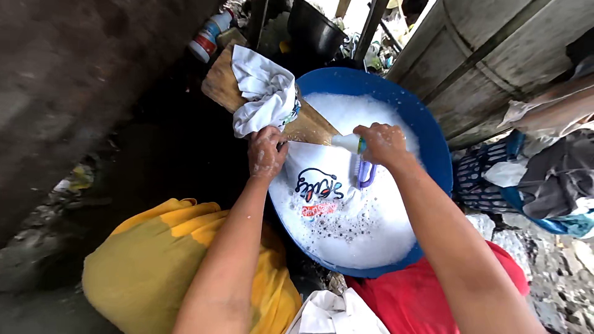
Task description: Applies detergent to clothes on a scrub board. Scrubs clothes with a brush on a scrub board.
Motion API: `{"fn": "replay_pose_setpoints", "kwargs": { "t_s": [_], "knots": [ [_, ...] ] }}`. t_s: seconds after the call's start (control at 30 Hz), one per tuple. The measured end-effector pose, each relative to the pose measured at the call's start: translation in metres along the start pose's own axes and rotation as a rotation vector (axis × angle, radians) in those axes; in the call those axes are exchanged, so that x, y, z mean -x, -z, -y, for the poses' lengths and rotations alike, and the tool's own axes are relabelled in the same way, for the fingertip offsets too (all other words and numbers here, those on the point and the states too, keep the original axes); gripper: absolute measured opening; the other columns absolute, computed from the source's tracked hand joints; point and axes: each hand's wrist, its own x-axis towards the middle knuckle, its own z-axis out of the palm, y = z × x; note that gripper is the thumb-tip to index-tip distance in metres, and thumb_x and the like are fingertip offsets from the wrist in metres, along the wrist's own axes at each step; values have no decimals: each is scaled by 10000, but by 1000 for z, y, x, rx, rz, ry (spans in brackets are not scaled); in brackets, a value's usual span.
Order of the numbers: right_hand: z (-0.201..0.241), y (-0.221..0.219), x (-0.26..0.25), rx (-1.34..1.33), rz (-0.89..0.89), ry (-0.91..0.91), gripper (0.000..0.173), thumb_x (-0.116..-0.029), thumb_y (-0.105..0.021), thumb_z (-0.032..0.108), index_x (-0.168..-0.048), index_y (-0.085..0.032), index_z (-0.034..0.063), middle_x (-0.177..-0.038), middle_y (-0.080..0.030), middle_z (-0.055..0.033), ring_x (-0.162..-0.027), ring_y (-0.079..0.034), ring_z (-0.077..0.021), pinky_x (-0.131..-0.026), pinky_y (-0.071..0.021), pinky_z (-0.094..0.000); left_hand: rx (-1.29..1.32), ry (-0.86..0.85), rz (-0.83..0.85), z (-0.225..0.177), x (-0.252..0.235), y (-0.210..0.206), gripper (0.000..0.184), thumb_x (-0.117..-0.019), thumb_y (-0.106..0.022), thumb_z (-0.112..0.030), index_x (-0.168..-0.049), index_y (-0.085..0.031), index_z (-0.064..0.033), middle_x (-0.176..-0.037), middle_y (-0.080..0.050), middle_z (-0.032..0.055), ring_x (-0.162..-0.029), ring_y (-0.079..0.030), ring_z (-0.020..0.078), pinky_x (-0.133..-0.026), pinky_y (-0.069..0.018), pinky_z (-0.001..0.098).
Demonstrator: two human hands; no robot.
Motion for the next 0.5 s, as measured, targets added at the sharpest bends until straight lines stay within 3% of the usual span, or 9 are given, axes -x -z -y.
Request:
{"fn": "replay_pose_setpoints", "kwargs": {
  "t_s": [0.5],
  "knots": [
    [-24, -16, 0, 55, 66, -74, 607, -860, -781, 122, -1433, -589, 177, -1317, -609, -307, -1216, -578, -523, -940, -425, -714, -1, -7, -8, -1, 1, 0, 204, -955, -660, -122, -1043, -743, 42, -1258, -660, 229, -1242, -571, 430, -1081, -403, 572]
  ]
}}
